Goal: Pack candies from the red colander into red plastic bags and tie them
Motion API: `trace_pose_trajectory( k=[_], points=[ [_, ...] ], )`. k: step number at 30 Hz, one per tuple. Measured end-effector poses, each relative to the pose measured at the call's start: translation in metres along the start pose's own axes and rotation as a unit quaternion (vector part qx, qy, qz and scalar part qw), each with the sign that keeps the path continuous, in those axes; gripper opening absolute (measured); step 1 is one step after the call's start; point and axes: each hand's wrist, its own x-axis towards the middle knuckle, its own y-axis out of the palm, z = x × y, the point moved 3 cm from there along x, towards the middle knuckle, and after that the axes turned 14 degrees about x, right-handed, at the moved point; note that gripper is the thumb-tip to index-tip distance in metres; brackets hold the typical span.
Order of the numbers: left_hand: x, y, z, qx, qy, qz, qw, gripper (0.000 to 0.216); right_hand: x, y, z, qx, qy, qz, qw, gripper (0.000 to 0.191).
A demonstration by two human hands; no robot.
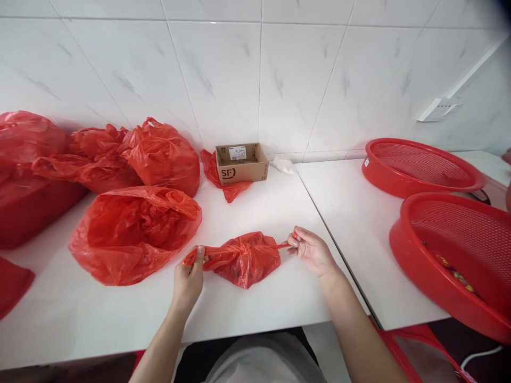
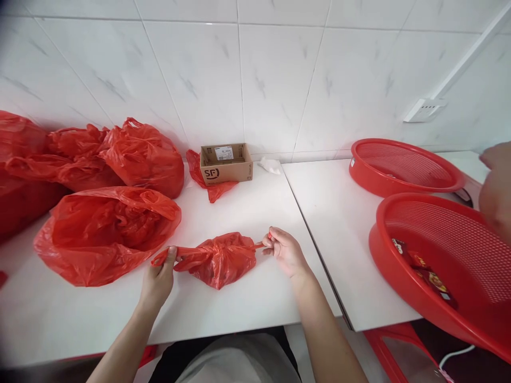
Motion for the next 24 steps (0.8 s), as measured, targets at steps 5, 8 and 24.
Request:
trace_pose_trajectory(
  k=[5,8,24],
  points=[
    [-0.006,-0.003,0.005,0.002,0.007,0.015,1.0,0.048,-0.001,0.002,0.001,-0.018,0.001,-0.005,1.0,0.041],
    [-0.009,-0.006,0.009,0.007,0.003,0.005,1.0,0.048,-0.006,0.006,0.003,-0.024,0.005,0.003,1.0,0.039],
    [-0.044,0.016,-0.069,0.169,0.302,0.098,0.933,0.023,-0.043,0.061,0.004,-0.037,-0.027,0.125,0.991,0.025]
  ],
)
